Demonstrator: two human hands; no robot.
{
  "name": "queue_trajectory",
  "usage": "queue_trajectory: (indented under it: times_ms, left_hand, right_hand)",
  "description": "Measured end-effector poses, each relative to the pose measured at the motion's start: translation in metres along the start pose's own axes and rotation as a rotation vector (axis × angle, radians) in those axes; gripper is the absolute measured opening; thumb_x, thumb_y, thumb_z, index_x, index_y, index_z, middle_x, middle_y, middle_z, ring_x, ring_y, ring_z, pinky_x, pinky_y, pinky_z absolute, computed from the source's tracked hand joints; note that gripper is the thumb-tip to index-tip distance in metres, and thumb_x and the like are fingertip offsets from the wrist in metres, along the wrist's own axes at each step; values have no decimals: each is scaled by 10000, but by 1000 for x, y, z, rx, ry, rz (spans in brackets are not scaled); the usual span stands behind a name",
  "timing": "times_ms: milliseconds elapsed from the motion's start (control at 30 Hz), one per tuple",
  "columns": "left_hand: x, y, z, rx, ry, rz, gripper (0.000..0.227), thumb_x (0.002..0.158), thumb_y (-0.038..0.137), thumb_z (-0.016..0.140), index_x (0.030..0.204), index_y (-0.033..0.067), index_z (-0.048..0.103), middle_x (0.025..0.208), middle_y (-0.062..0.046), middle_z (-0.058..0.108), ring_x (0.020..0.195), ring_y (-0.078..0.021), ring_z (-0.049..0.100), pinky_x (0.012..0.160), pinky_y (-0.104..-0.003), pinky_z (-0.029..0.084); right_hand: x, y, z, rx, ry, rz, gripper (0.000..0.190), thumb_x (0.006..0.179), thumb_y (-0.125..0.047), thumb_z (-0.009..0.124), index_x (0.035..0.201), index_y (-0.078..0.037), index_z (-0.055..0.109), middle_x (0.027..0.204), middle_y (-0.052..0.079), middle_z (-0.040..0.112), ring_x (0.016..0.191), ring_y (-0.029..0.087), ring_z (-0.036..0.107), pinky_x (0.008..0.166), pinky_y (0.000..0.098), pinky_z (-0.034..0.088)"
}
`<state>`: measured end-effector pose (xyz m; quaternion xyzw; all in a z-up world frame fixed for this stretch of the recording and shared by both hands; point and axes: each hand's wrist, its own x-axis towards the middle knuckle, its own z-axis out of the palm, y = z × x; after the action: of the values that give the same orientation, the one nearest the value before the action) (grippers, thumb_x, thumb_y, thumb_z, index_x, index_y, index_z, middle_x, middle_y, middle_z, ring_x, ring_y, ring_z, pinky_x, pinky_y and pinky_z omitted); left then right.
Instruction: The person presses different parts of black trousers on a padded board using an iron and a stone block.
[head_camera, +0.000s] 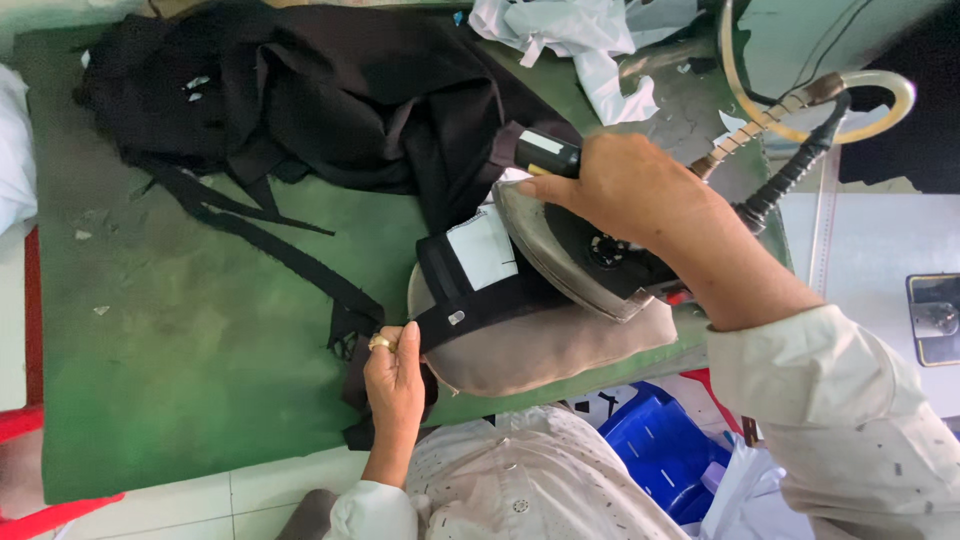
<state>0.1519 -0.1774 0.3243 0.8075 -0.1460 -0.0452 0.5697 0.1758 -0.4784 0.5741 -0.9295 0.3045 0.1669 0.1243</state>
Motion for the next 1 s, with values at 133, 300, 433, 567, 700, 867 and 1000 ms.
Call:
queue_trajectory:
  times_ms: [133,300,433,567,700,867,1000]
  left_hand:
    - [1,8,-1,2,-7,-10,400,1107,271,534,740,112,521,579,-79,466,641,-182,447,734,-315,464]
    - [3,15,-3,-12,-5,24,401,1123,283,510,765,102,531,595,-75,453,652,-172,414,729,-333,433]
    - [2,13,-4,17,15,51,393,1113,255,544,752,104,520,581,-92,456,626,-209,433,748,-312,463]
    - [2,5,-2,5,13,34,402,1117,277,537,751,112,529,580,-70,476,627,-188,433,762,-307,465]
    - [3,9,-3,-31,-22,22,415,1112,301,531,748,101,536,591,-89,501,647,-215,453,764,-339,453]
    - [3,8,-5,-43,-24,12,403,1109,285,541,743,114,536,577,-69,511,639,-198,456,767,-308,462]
    - [2,8,-4,-34,-24,11,414,1110,304,538,738,123,527,572,-82,508,631,-212,452,744,-328,469]
  right_hand:
    - [-4,-1,-11,66,-79,-10,713,967,-692,640,868,11,708,608,193,618,481,325,632,491,425,511]
    - [-25,-6,-26,227,-222,34,750,955,-747,554,847,-13,665,601,160,653,433,261,655,443,384,544]
    - [-22,6,-24,318,-329,3,787,987,-724,497,704,-2,634,527,199,661,405,302,659,439,416,546]
    - [-28,6,-17,558,-316,36,666,1041,-561,521,1027,98,617,634,227,607,434,301,613,309,423,530]
    - [-33,8,-9,576,-289,27,676,1046,-567,504,1009,99,609,623,214,595,426,285,605,295,401,531]
    - [-38,7,-3,596,-252,30,688,1052,-574,485,988,101,601,610,200,581,417,267,596,279,375,532]
    - [-49,1,-4,492,-197,45,688,1082,-583,428,948,70,596,560,155,581,363,226,573,269,337,513]
